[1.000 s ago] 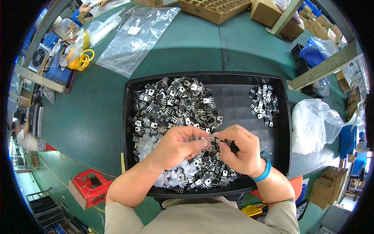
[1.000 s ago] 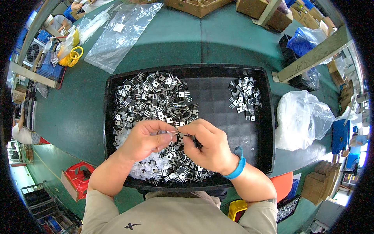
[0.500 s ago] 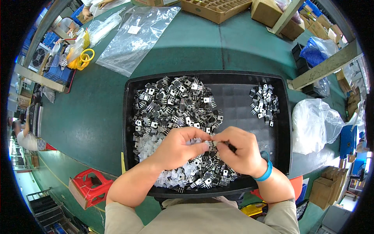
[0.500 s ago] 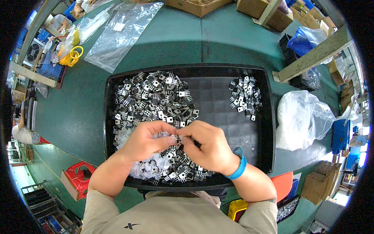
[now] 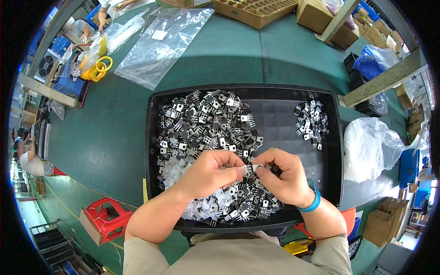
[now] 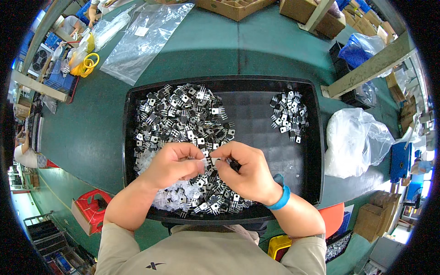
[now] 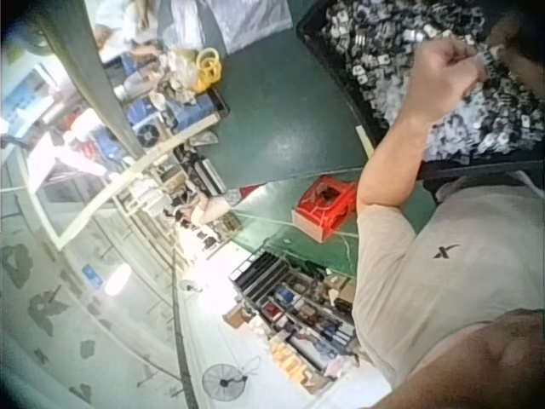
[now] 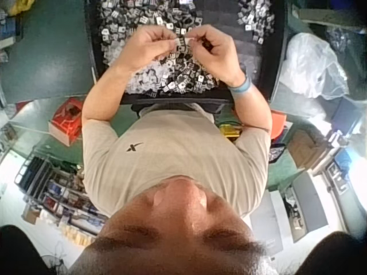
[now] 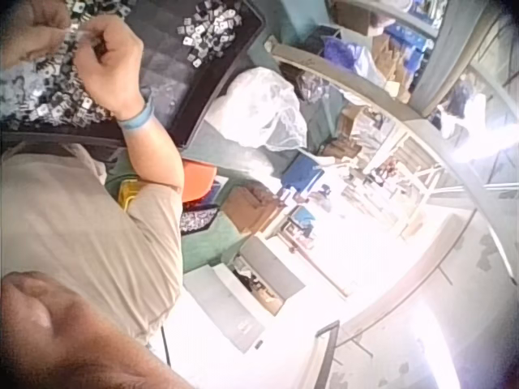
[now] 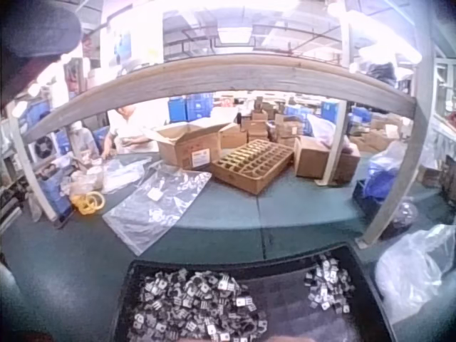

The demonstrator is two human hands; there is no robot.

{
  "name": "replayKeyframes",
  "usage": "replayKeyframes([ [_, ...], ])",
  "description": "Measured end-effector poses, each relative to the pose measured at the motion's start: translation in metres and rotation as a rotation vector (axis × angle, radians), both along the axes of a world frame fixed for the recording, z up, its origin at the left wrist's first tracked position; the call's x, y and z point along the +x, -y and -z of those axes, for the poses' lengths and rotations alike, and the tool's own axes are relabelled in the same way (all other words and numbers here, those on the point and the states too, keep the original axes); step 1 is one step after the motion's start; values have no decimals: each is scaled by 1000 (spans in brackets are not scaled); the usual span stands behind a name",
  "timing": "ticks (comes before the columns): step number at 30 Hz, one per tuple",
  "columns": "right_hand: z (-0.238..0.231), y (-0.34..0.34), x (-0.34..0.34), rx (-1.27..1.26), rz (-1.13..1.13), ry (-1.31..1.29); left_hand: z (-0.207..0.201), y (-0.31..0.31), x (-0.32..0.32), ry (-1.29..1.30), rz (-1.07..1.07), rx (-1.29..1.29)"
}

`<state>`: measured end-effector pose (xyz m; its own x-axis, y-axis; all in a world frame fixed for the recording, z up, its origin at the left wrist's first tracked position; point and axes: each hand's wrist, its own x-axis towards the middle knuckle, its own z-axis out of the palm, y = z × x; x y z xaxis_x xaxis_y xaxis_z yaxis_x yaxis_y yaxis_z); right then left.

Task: The person repeatedly picks up small black electronic components and white plastic pieces from a black tray, fits them together by hand, and places the assembled units into a separate pile on the right side of the tray. The process is continuous and repetitive throughout the clip.

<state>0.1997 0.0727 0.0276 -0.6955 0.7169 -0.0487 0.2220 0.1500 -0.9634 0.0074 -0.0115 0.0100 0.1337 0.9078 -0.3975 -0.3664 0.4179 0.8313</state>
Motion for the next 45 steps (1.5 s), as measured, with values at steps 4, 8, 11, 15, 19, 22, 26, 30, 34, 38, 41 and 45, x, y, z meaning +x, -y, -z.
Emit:
replayKeyframes([
  [4, 11, 2, -3, 66, -65, -75, 2, 1, 2, -27, 34, -8],
  [8, 5, 4, -5, -228, 55, -72, 1, 1, 2, -30, -7, -37],
  [11, 11, -4, 1, -667, 98, -178, -1, 1, 3, -31, -14, -39],
  [15, 9, 1, -4, -535, -23, -53, 4, 0, 3, -54, 43, -3],
  [19, 14, 3, -4, -593, 4, -119, 5, 1, 5, -118, 15, 12],
  [22, 18, -7, 0, -826, 70, -323, -4, -3, 4, -15, -61, -63],
  [26, 11, -17, 2, -951, 81, -530, 1, -3, -3, 242, -145, -54],
  [30, 8, -21, -1, -556, -12, -217, 0, -3, -2, 225, -159, -20],
  [34, 18, -23, 1, 239, -264, 324, 0, -3, 0, 253, -178, 32],
  [38, 32, -14, 6, 342, -487, 753, 6, -3, -1, 279, -163, 46],
  [41, 33, -8, 5, 368, -588, 787, 4, -2, -1, 323, -167, 32],
  [45, 34, -9, 4, 383, -579, 814, 4, -3, -4, 435, -164, 10],
])
